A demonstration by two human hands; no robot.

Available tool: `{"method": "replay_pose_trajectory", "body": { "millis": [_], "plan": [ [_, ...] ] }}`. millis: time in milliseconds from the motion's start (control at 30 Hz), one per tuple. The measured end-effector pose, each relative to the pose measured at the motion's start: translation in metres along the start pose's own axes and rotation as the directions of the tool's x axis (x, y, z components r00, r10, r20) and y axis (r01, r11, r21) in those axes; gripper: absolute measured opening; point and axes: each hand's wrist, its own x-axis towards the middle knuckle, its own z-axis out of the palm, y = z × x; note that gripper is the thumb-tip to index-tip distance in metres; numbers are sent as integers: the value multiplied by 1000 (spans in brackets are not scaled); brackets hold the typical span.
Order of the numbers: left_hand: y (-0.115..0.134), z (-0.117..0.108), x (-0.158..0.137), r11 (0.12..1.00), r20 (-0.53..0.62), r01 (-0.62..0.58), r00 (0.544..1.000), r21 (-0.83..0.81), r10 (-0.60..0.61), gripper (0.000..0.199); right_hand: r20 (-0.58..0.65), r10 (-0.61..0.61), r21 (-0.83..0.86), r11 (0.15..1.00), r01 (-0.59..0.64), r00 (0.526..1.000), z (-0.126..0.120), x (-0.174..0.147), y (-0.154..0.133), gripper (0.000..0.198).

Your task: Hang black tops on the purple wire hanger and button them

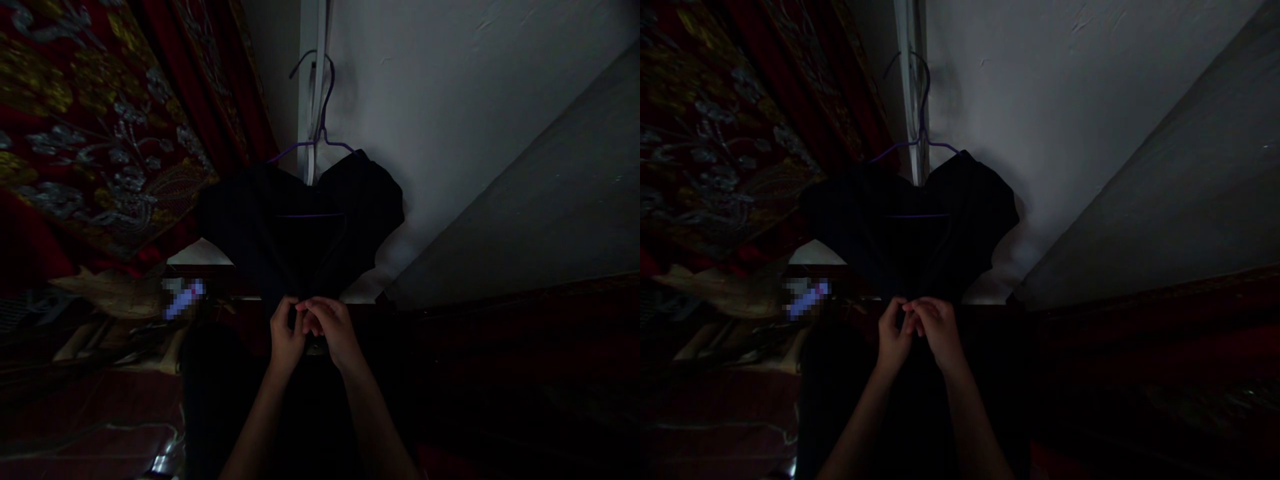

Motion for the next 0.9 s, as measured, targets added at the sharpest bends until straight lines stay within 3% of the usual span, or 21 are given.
{"method": "replay_pose_trajectory", "body": {
  "millis": [500,700,900],
  "plan": [
    [0,-8,11,999,-20,-39,999,36,39,10,44,-37,26,999,36,998,16,21,-32,27],
    [-11,-9,4,998,-2,-21,1000,67,21,15,-33,-136,59,989,137,990,13,35,-57,25],
    [-12,-8,2,997,12,-8,1000,76,7,15,-25,-251,14,968,251,968,17,48,-97,24]
  ]
}}
